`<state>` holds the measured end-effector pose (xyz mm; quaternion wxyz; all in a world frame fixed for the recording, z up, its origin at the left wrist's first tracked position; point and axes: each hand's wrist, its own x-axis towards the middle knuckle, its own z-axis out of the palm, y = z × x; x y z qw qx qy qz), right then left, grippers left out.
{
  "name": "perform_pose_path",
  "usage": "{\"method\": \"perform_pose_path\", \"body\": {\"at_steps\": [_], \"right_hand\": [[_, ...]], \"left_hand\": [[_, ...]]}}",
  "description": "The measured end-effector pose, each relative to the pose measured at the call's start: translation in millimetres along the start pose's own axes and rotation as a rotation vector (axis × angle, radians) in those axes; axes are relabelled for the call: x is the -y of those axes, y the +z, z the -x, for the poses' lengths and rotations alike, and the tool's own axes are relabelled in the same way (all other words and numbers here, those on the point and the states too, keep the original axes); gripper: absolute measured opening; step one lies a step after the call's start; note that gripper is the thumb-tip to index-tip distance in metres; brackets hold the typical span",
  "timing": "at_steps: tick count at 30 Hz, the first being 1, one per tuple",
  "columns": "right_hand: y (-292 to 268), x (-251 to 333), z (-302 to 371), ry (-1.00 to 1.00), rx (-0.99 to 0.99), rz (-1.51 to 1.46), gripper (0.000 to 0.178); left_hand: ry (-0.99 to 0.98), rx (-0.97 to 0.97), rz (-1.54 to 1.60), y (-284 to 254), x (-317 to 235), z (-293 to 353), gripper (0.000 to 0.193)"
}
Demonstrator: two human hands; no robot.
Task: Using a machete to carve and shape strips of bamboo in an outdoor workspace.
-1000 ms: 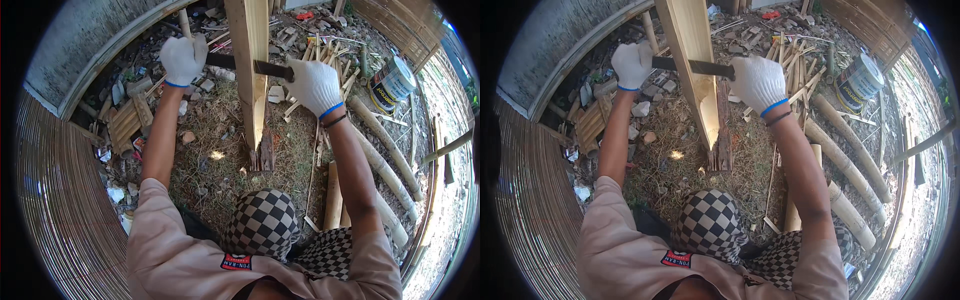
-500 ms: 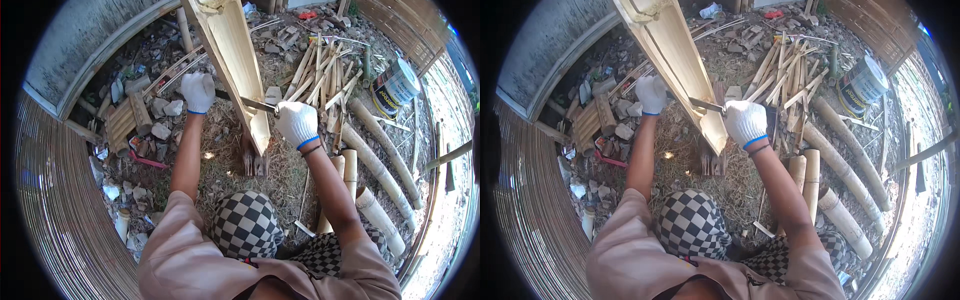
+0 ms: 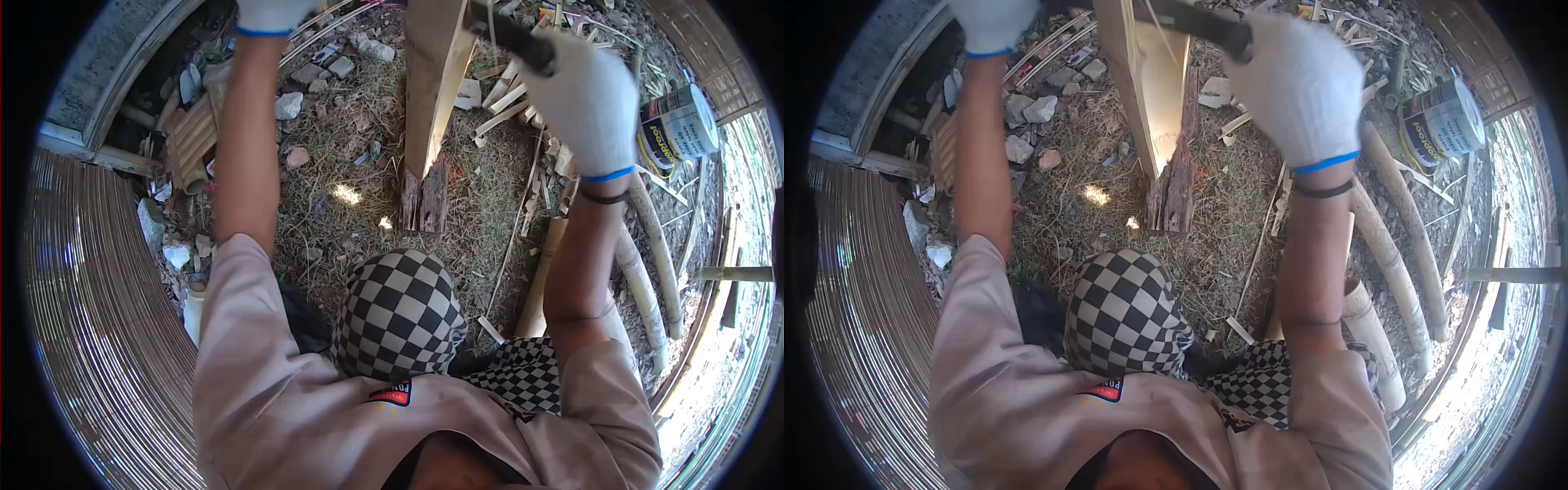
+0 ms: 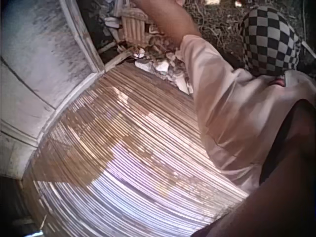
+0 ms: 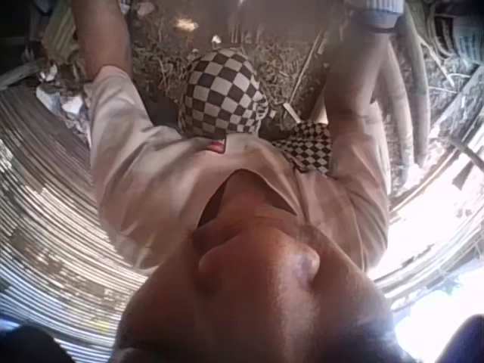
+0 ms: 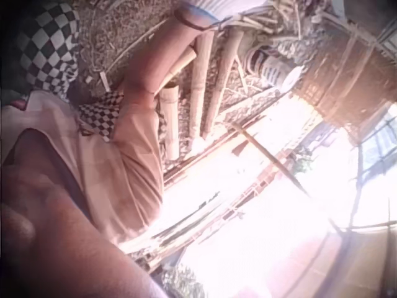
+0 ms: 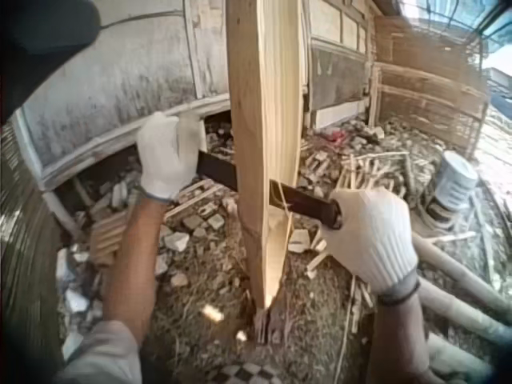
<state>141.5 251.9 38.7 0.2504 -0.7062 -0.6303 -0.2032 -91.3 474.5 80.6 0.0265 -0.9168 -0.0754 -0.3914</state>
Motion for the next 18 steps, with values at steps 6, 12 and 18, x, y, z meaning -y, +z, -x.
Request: {"method": "perform_pose_path", "body": {"at_steps": [6, 12, 18], "right_hand": [[255.3, 0.8, 220.6, 0.265, 0.570, -0.258, 0.017], [180.4, -42.3, 229.7, 0.258, 0.592, -0.049, 0.014], [180.9, -8.1, 194.2, 0.146, 0.529, -0.001, 0.012]], "left_hand": [[-0.693, -0.477, 0.451, 253.9, 31.3, 307.0, 0.055], [-1.024, -1.190, 1.747, 164.2, -23.2, 288.9, 0.084], [-1.619, -0.906, 1.215, 199.2, -18.5, 338.4, 0.065]]}}
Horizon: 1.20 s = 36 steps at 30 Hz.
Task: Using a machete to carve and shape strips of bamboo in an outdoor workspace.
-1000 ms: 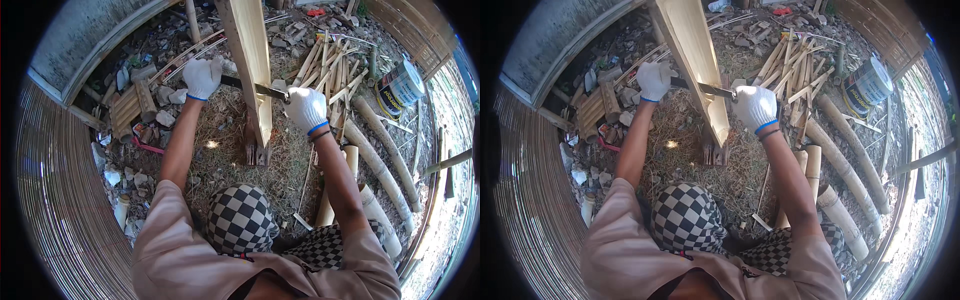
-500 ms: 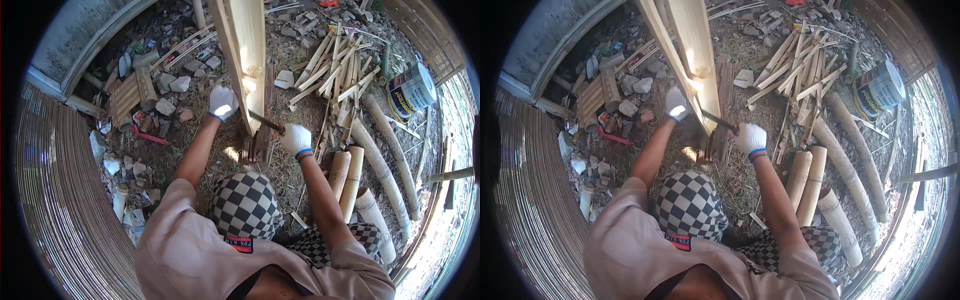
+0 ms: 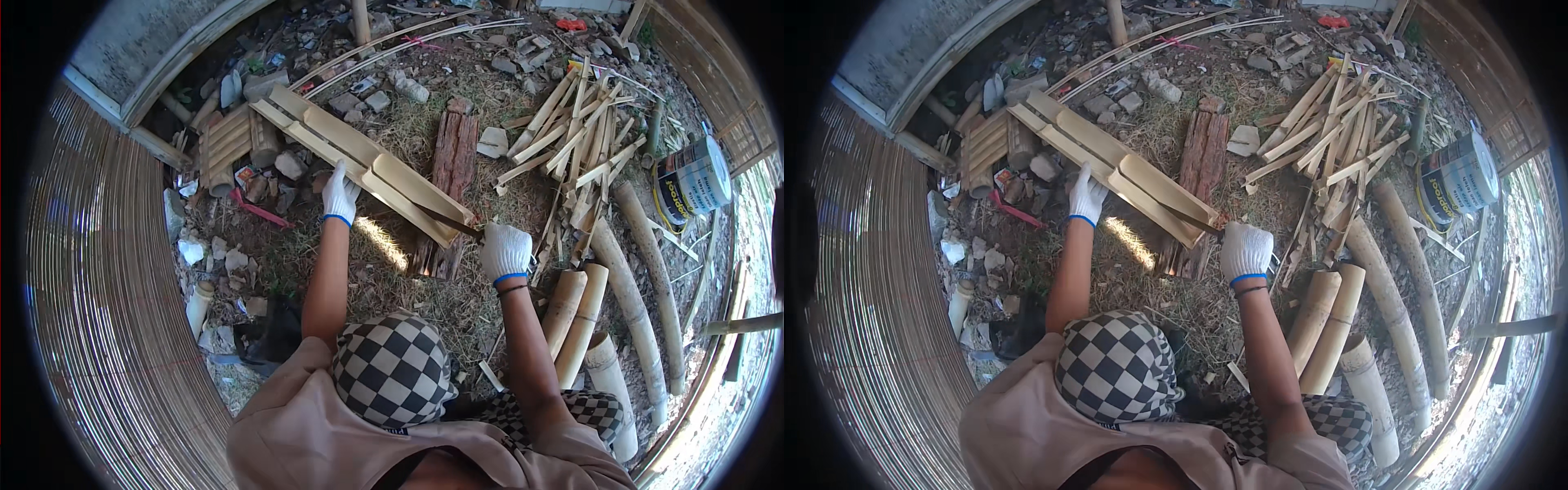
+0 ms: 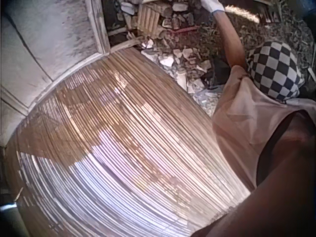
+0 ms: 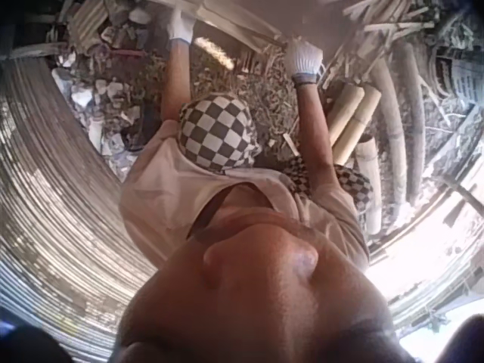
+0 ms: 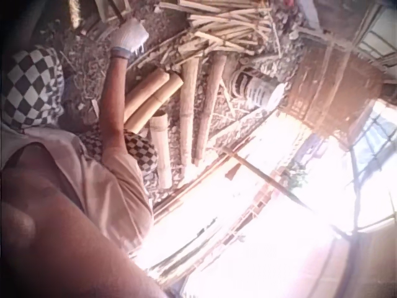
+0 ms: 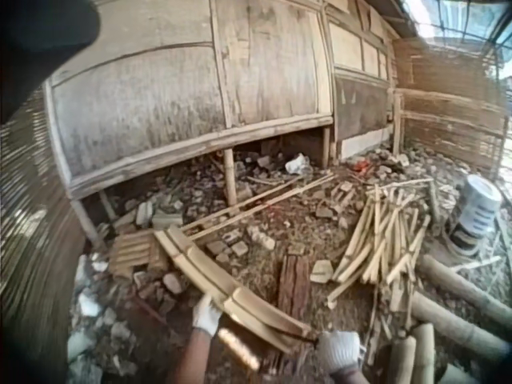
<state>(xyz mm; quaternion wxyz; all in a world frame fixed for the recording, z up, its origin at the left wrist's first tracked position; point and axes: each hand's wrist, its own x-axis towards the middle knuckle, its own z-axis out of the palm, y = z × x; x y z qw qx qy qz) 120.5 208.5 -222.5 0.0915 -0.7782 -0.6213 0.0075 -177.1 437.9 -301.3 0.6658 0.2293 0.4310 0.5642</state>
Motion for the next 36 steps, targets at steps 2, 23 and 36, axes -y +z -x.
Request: {"method": "perform_pose_path", "body": {"at_steps": [2, 23, 36], "right_hand": [[2.1, -9.0, 5.4, 0.012, -0.007, 0.011, 0.013], [25.3, 3.8, 58.2, 0.477, 0.024, -0.564, 0.039], [-67.3, -39.8, -5.6, 0.228, 0.048, -0.505, 0.053]], "left_hand": [[-0.024, -0.035, -0.114, 12.5, 24.1, -9.6, 0.053], [-0.106, -0.165, -0.312, 20.5, 49.1, -125.5, 0.036], [0.253, 0.244, -0.244, 111.5, -15.8, 51.0, 0.032]]}}
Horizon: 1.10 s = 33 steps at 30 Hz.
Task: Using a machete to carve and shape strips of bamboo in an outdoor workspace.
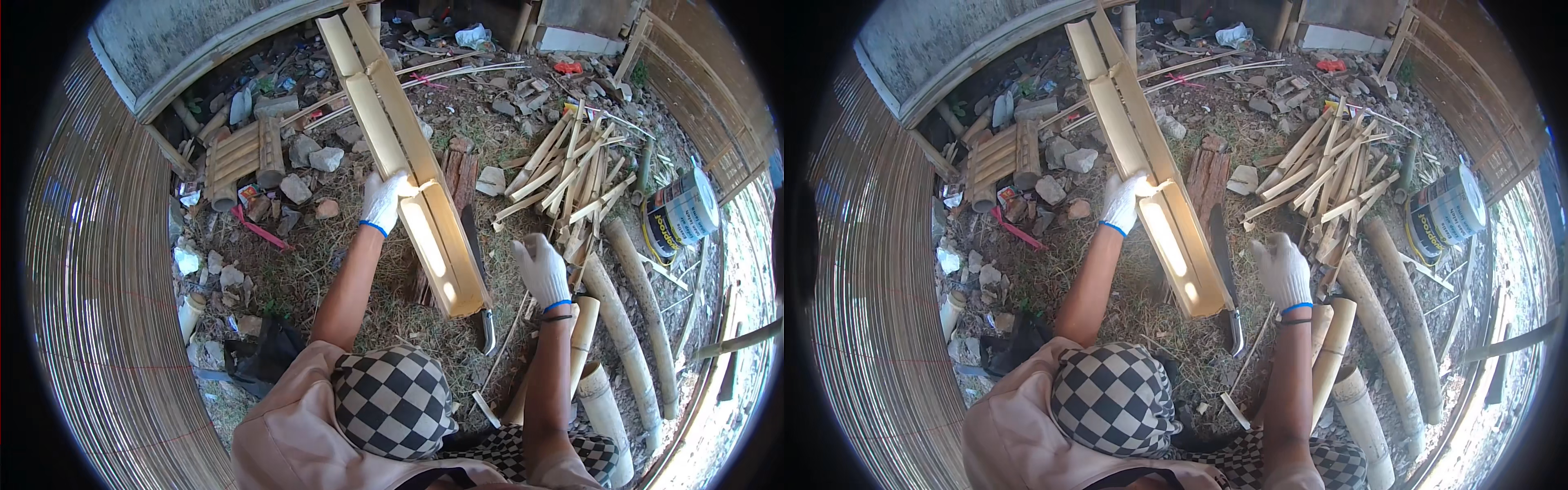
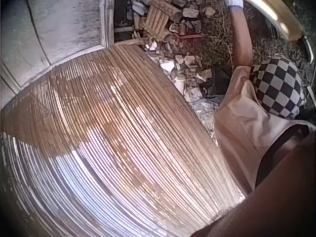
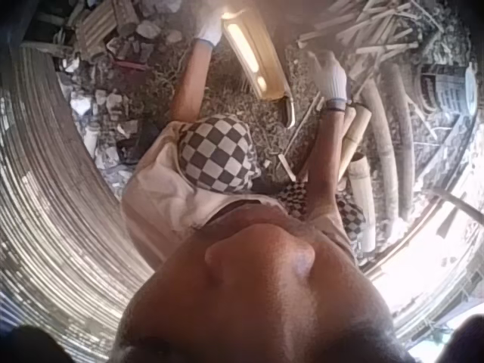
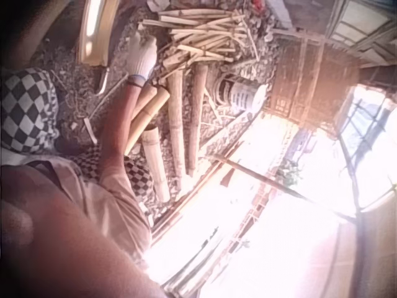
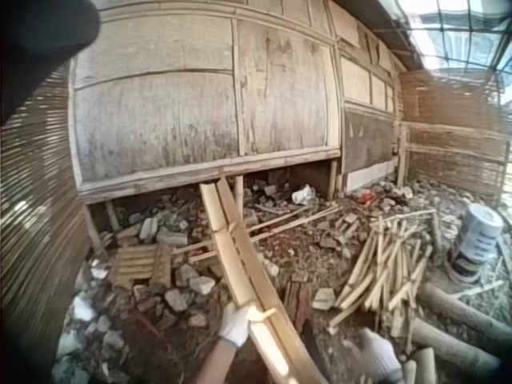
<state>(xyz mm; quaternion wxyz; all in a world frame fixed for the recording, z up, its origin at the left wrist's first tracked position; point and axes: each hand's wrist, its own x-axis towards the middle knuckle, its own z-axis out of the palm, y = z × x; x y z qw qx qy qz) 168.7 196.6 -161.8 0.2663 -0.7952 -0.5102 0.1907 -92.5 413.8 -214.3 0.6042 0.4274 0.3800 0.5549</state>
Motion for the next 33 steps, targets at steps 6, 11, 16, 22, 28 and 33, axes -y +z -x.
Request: {"method": "perform_pose_path", "body": {"at_steps": [6, 11, 16, 22, 28, 33], "right_hand": [[-64.4, 123.5, -68.1, -0.499, 0.196, -0.818, 0.067], [-88.5, 164.3, -78.1, -0.518, 0.224, -1.049, 0.048], [-100.4, 168.6, -82.0, -0.649, -0.147, -0.920, 0.036], [-87.4, 174.6, -102.0, -0.673, -0.345, -0.787, 0.035], [-30.5, 142.7, -122.1, -0.686, -0.447, -0.704, 0.032], [-5.3, 137.5, -120.0, -0.682, -0.419, -0.769, 0.034]], "left_hand": [[0.100, 0.257, 0.042, 76.2, -67.4, 45.4, 0.031], [0.387, 0.398, -0.352, 106.8, -110.7, 60.0, 0.034], [0.334, 0.514, -0.156, 129.3, -204.7, 25.4, 0.076], [1.100, 0.318, -0.312, 237.4, -365.2, -8.7, 0.037], [0.853, -0.135, -0.532, 275.5, -372.9, -24.6, 0.076], [0.917, -0.453, -0.468, 292.2, -351.0, -40.2, 0.068]]}}
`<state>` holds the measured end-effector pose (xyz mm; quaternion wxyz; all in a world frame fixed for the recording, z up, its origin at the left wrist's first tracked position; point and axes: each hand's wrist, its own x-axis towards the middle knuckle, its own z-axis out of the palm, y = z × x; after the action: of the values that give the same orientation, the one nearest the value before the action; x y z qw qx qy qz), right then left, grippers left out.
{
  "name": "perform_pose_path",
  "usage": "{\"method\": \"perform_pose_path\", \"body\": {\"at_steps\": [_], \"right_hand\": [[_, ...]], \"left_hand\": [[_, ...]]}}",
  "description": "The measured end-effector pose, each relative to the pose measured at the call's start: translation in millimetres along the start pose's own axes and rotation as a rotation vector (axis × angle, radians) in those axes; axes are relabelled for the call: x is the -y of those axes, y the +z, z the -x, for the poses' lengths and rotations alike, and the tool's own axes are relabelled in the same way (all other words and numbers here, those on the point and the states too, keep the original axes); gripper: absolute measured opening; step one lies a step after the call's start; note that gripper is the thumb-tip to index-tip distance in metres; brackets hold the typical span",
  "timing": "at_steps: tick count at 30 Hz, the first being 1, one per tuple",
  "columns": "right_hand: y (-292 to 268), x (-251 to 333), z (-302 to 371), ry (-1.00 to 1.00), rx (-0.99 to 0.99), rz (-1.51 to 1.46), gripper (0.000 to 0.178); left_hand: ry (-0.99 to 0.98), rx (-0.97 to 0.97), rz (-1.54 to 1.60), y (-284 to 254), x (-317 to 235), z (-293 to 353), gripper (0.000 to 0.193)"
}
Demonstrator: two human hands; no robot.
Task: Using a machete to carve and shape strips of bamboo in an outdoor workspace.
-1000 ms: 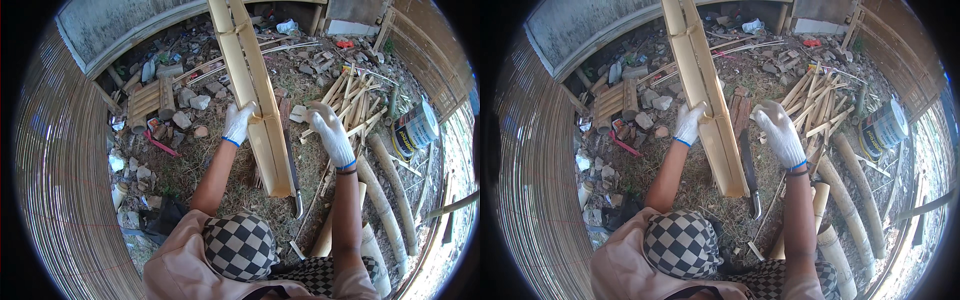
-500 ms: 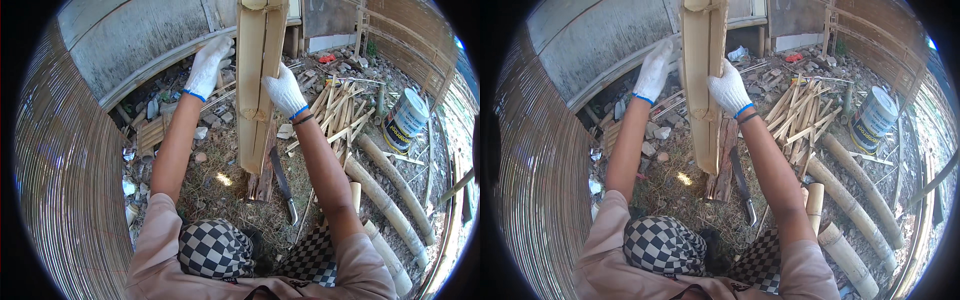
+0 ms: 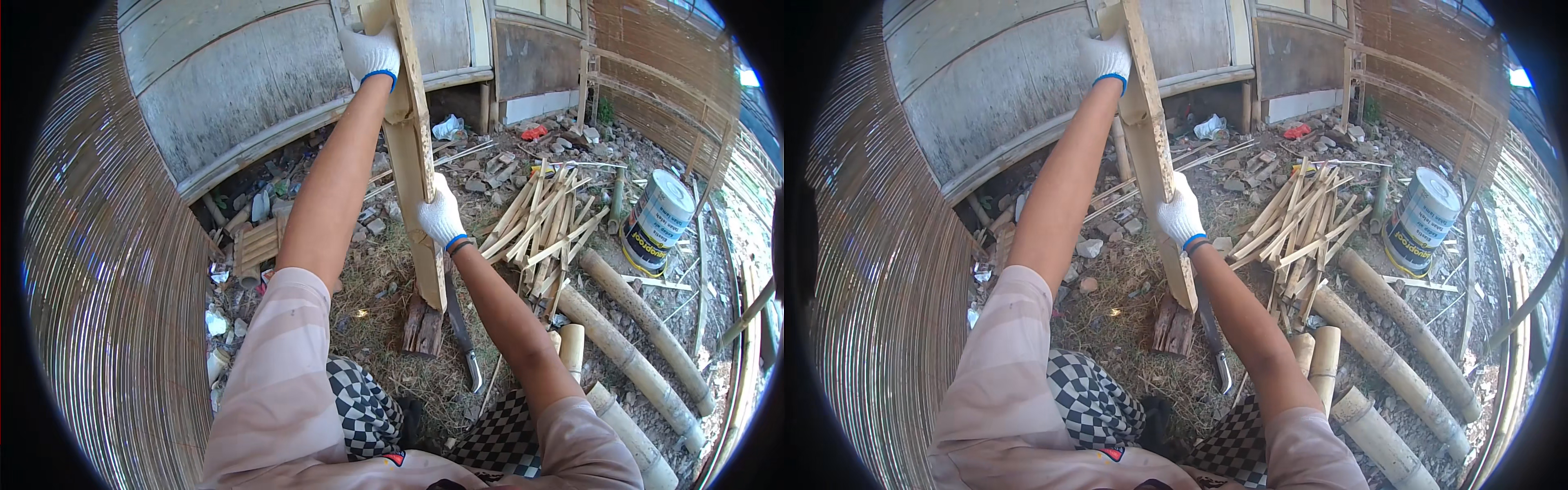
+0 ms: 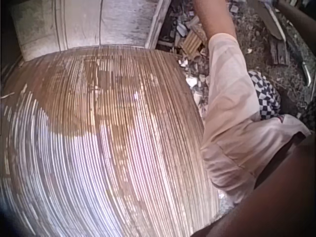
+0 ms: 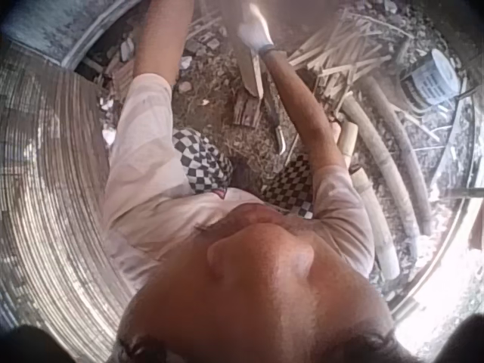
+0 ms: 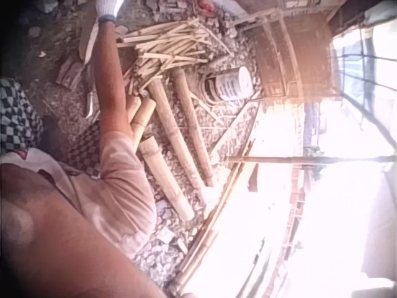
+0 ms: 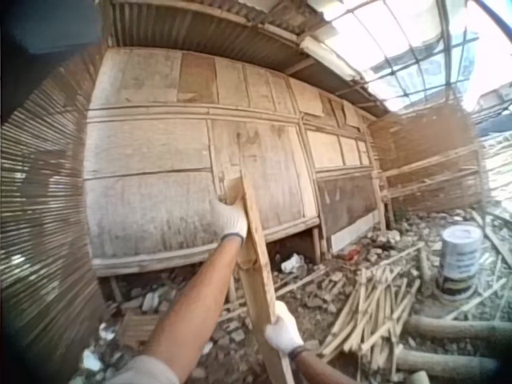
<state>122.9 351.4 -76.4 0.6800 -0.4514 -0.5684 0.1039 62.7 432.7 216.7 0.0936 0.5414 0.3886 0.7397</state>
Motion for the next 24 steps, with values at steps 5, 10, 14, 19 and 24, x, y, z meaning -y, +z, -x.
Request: {"method": "perform_pose_path", "body": {"at_steps": [5, 10, 14, 19, 24], "right_hand": [[-10.3, 6.7, 0.1, 0.034, 0.027, 0.020, 0.034], [2.5, 10.5, -2.7, -0.016, 0.046, 0.007, 0.033], [-4.0, -8.5, -4.2, 0.014, 0.027, 0.022, 0.033], [6.7, 1.3, -6.8, 0.001, 0.004, 0.097, 0.032], [-2.0, 5.9, -3.0, -0.005, 0.003, 0.088, 0.034]], "left_hand": [[0.342, -0.235, 0.006, 25.6, 18.3, -15.2, 0.074], [0.556, -0.166, 0.111, 30.5, 32.0, -54.8, 0.044], [0.597, -0.137, 0.018, 24.9, 7.4, -25.5, 0.026], [0.390, 0.020, -0.232, 21.5, 17.2, -47.2, 0.036], [0.280, -0.048, -0.122, 36.7, 19.8, -42.4, 0.041]]}}
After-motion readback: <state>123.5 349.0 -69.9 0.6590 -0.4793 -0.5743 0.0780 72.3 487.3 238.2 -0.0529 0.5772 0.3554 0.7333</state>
